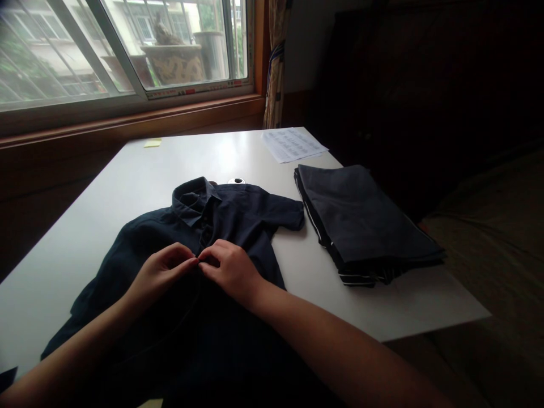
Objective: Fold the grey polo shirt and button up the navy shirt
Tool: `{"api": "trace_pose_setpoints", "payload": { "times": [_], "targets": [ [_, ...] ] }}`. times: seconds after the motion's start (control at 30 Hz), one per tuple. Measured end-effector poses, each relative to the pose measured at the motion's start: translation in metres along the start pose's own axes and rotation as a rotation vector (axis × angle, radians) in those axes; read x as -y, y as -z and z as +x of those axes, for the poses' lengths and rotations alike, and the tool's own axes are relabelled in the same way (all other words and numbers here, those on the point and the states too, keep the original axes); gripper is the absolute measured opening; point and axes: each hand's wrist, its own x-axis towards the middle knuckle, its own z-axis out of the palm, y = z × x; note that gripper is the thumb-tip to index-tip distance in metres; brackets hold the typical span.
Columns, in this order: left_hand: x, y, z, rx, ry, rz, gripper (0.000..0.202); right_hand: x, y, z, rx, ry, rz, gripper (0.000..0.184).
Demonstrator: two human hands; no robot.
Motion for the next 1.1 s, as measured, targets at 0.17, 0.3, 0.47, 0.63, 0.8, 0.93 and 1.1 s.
{"api": "trace_pose_setpoints", "payload": {
  "times": [0.17, 0.3, 0.47, 0.63, 0.8, 0.93, 1.1],
  "targets": [
    [-0.0005, -0.0001, 0.0022, 0.03, 0.024, -0.08, 0.022, -0.0016, -0.0002, 0.0002, 0.008, 0.004, -0.038, 0.009],
    [-0.0003, 0.0034, 0.0019, 0.081, 0.013, -0.119, 0.019, -0.0033, 0.0, 0.0006, 0.006, 0.009, -0.039, 0.01],
    [0.0041, 0.0048, 0.0035, 0.104, -0.003, -0.131, 0.015, -0.0038, 0.0001, -0.0003, 0.005, 0.013, -0.027, 0.01],
    [0.005, 0.0049, 0.0042, 0.086, 0.012, -0.161, 0.017, -0.0036, 0.0016, -0.0004, -0.009, -0.002, 0.003, 0.011],
    [0.0024, 0.0055, 0.0062, 0.062, 0.048, -0.186, 0.023, -0.0045, 0.0018, -0.0004, -0.022, 0.0, 0.017, 0.013],
    [-0.0006, 0.0053, 0.0066, 0.056, 0.06, -0.157, 0.023, -0.0032, 0.0021, -0.0001, -0.026, 0.0, 0.007, 0.012],
    [-0.0027, 0.0032, 0.0064, 0.034, 0.075, -0.173, 0.023, -0.001, 0.0024, -0.0004, -0.021, -0.004, -0.005, 0.012]
  ]
}}
